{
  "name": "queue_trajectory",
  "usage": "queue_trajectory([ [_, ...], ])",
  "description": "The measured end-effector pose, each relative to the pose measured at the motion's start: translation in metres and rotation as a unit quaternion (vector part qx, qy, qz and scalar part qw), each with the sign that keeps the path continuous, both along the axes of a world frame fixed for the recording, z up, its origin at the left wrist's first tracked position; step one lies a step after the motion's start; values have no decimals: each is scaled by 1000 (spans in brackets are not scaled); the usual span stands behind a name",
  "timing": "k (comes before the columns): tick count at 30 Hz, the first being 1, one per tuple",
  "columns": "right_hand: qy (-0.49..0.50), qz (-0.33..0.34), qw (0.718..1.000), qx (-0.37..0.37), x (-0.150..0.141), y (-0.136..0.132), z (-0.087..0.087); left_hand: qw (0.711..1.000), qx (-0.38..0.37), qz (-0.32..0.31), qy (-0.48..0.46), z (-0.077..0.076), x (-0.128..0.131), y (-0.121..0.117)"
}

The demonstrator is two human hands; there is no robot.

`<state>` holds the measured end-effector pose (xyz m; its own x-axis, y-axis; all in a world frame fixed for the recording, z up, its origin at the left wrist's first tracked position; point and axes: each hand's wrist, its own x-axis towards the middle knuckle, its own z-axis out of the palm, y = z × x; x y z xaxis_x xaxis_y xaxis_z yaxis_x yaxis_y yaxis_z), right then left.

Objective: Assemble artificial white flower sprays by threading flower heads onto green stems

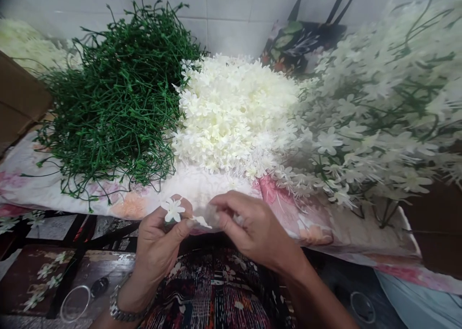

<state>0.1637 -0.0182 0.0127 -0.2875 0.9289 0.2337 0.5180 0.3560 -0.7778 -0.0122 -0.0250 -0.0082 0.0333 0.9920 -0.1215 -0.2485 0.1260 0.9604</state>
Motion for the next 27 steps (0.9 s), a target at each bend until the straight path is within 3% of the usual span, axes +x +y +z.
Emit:
queue_trajectory([
  [4,-127,-85,983,104,22,2,-2,998,-20,34,55,-5,-2,2],
  [8,-213,-47,973,71,18,-2,-3,997,-52,32,55,-8,0,5],
  [13,-274,-34,960,55,3,-5,-9,994,-108,29,3,4,7,10],
  [17,-204,-53,977,23,8,-5,-6,986,-154,42,-39,13,10,13],
  [20,-80,-93,992,-14,11,-8,1,983,-170,39,-54,16,12,13],
  [23,56,-91,993,-40,1,-14,6,983,-176,29,-46,16,14,11],
  [27,131,-85,988,4,-18,-18,1,981,-191,13,-44,18,16,8],
])
